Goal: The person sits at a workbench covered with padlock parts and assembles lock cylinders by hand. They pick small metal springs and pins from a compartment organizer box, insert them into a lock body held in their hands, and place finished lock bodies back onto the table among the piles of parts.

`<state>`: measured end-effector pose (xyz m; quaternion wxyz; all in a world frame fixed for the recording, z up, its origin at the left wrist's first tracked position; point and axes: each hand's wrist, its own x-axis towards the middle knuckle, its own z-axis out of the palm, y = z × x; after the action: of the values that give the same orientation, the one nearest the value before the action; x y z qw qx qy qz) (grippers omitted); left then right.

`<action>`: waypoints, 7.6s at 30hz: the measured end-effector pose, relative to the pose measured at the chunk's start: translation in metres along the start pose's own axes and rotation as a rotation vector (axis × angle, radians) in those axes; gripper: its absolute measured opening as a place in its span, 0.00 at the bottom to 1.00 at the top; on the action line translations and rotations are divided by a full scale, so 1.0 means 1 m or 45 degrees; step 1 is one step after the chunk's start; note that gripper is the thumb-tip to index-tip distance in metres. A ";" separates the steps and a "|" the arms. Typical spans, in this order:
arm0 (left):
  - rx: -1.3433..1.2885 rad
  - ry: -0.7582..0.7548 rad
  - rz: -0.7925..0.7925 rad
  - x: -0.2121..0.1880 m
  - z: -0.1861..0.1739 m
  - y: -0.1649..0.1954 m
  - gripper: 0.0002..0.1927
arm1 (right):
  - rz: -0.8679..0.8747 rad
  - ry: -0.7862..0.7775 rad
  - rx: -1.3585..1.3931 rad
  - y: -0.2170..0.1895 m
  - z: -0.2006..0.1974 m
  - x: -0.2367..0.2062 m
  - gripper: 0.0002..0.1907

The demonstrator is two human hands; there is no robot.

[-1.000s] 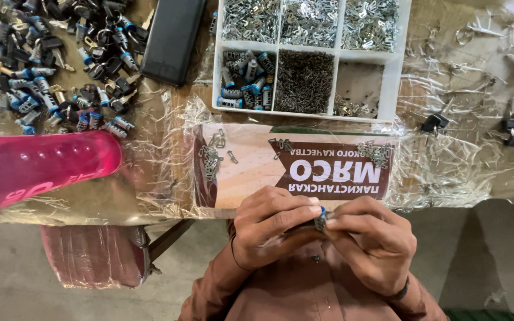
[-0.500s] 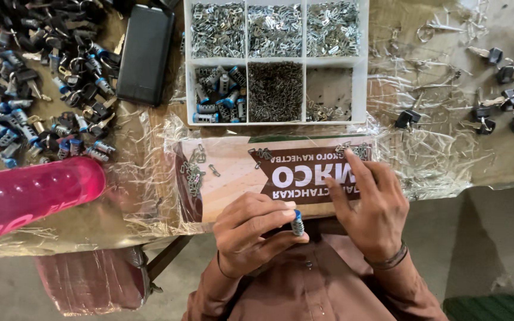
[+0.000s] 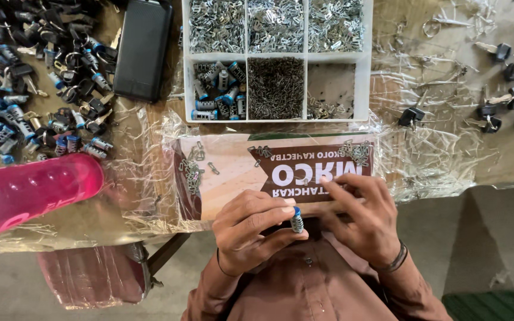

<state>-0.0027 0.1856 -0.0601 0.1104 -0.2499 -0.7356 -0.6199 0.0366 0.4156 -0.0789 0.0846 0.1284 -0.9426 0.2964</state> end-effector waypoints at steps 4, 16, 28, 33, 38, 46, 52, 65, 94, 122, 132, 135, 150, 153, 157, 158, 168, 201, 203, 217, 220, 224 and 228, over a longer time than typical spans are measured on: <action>-0.001 -0.004 -0.020 0.001 0.000 -0.001 0.23 | -0.139 -0.089 -0.178 0.000 0.000 0.001 0.29; -0.038 -0.041 -0.010 0.004 0.006 -0.003 0.23 | 0.113 -0.031 1.106 0.007 -0.012 -0.023 0.08; -0.033 -0.085 0.015 0.002 0.005 0.000 0.22 | -0.149 0.244 0.546 -0.037 -0.027 0.012 0.17; -0.069 -0.092 0.000 -0.002 0.006 0.002 0.22 | -0.067 0.182 0.589 -0.041 -0.030 0.014 0.17; -0.033 -0.093 0.014 -0.003 0.005 0.003 0.23 | -0.108 0.204 0.504 -0.040 -0.028 0.012 0.16; 0.056 -0.074 0.041 -0.005 0.008 0.008 0.24 | 0.282 0.009 1.145 -0.029 -0.021 -0.009 0.14; -0.010 -0.244 0.072 -0.005 0.017 0.012 0.23 | 0.716 -0.025 1.536 -0.020 -0.007 -0.030 0.11; -0.194 -0.055 -0.352 -0.017 0.024 0.021 0.12 | 0.179 0.395 -0.722 0.049 -0.057 0.047 0.17; -0.046 -0.014 -0.234 -0.016 -0.004 0.026 0.11 | 0.287 -0.152 1.033 -0.028 -0.031 0.027 0.16; -0.017 -0.049 -0.171 -0.029 -0.024 0.016 0.17 | 0.283 -0.231 1.078 -0.043 -0.013 0.030 0.13; -0.130 0.025 -0.227 -0.029 -0.025 0.015 0.16 | 0.115 -0.154 1.053 -0.049 -0.014 0.040 0.13; -0.012 -0.024 -0.138 -0.024 -0.030 0.019 0.16 | 0.037 -0.101 0.996 -0.055 -0.014 0.041 0.15; -0.046 0.456 -0.233 -0.051 -0.069 -0.007 0.09 | 0.353 0.271 1.036 -0.020 -0.017 0.017 0.15; -0.098 0.315 -0.245 -0.048 -0.045 -0.004 0.10 | 0.295 0.212 0.783 -0.032 0.000 0.016 0.13; -0.131 0.292 -0.279 -0.040 -0.038 0.000 0.10 | 0.383 0.164 0.764 -0.045 0.011 0.022 0.09; -0.113 0.272 -0.270 -0.039 -0.036 0.000 0.10 | 0.395 0.148 0.781 -0.047 0.013 0.024 0.09; -0.068 0.164 -0.337 -0.033 -0.032 -0.002 0.12 | 0.046 0.267 -0.019 -0.058 0.044 0.042 0.09; 0.034 0.102 -0.208 -0.041 -0.041 -0.005 0.21 | -0.113 0.253 0.453 -0.073 0.011 0.041 0.11; 0.048 0.214 -0.282 -0.043 -0.044 -0.009 0.19 | 0.039 0.183 0.456 -0.075 0.019 0.039 0.09; 0.145 0.384 -0.354 -0.048 -0.067 -0.021 0.20 | -0.118 -0.206 -0.146 -0.081 0.067 0.059 0.40; 0.142 0.369 -0.338 -0.048 -0.065 -0.021 0.20 | -0.319 -0.178 -0.193 -0.072 0.063 0.049 0.38; 0.078 0.342 -0.355 -0.044 -0.062 -0.027 0.20 | -0.675 -0.035 -0.006 -0.042 0.054 0.030 0.22; 0.078 0.246 -0.336 -0.038 -0.053 -0.025 0.19 | -0.519 0.134 0.379 -0.035 0.056 0.012 0.13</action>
<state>0.0090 0.1227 -0.0890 0.1058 -0.0868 -0.7664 -0.6276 0.0307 0.3534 -0.1031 0.1718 0.3112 -0.8375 0.4150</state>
